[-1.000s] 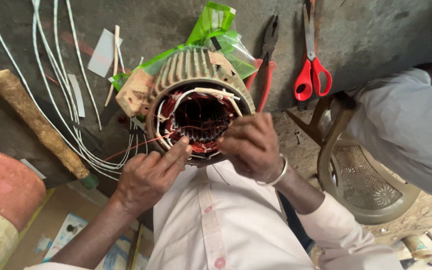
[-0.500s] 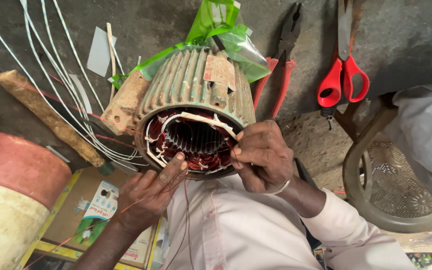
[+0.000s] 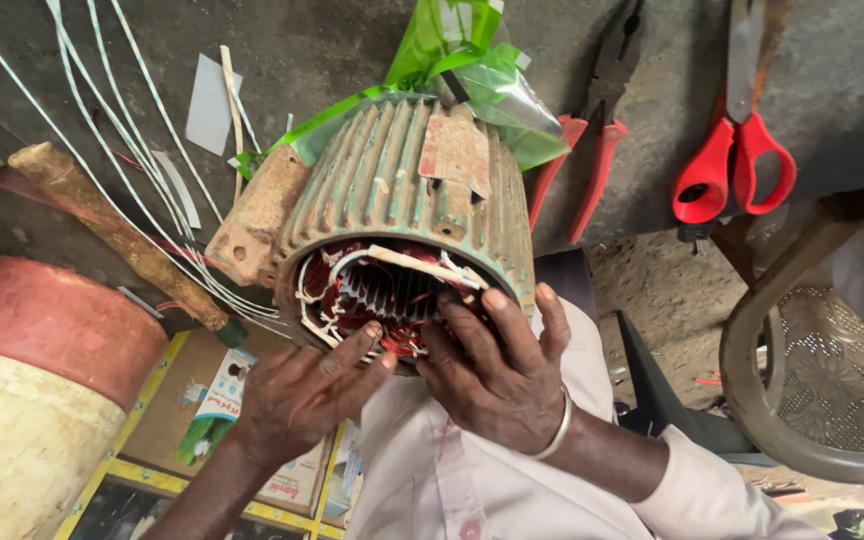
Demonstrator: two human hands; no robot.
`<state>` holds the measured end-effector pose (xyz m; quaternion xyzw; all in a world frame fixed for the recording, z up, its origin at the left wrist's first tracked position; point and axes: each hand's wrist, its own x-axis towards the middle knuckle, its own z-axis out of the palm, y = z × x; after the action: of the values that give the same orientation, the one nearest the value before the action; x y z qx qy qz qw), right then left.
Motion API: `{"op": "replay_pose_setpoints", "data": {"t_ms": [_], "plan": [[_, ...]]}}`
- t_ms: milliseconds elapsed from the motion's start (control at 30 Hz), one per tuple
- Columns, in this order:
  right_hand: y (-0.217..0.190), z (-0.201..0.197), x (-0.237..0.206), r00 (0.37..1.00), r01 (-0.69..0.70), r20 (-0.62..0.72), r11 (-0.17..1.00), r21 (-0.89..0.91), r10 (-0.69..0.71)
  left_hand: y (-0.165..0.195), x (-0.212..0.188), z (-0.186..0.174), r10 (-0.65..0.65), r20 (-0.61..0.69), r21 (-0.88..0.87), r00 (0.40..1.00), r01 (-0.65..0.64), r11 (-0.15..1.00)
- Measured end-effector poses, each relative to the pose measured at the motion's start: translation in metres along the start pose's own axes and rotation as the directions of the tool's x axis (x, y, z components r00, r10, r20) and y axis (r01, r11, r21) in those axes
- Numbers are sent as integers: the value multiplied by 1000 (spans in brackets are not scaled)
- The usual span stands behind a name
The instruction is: The person cuts pieces of gray insulation sheet with scissors and inserts them into the slots of an electric motor stator, pressing each piece down by hand. They trim excess material, reposition the stator, and use pliers on the winding near the end.
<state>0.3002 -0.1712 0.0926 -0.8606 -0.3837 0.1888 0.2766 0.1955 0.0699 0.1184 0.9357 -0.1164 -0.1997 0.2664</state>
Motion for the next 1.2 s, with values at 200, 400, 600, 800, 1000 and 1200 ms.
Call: {"op": "replay_pose_setpoints", "data": {"t_ms": [200,400,600,800,1000,1200], "plan": [[-11,-3,5,995,-72,69,997,-34,74,-1,-3,4,34,-26,-31,999,-35,999],[-23,-3,14,982,-145,117,988,-58,151,-3,-4,1,10,-1,-92,1000,-10,996],[-23,1,12,980,-150,117,985,-80,159,-6,-2,1,29,-25,-118,999,-32,992],[-12,7,4,993,-87,78,995,-49,90,-6,0,0,8,-13,-163,1000,-10,987],[-8,8,6,998,-64,7,998,-25,64,-9,3,-3,11,-20,-184,1000,-15,983],[-11,5,7,994,-109,-11,994,-3,108,-11,6,-4,7,-23,-211,1000,-12,977]]}}
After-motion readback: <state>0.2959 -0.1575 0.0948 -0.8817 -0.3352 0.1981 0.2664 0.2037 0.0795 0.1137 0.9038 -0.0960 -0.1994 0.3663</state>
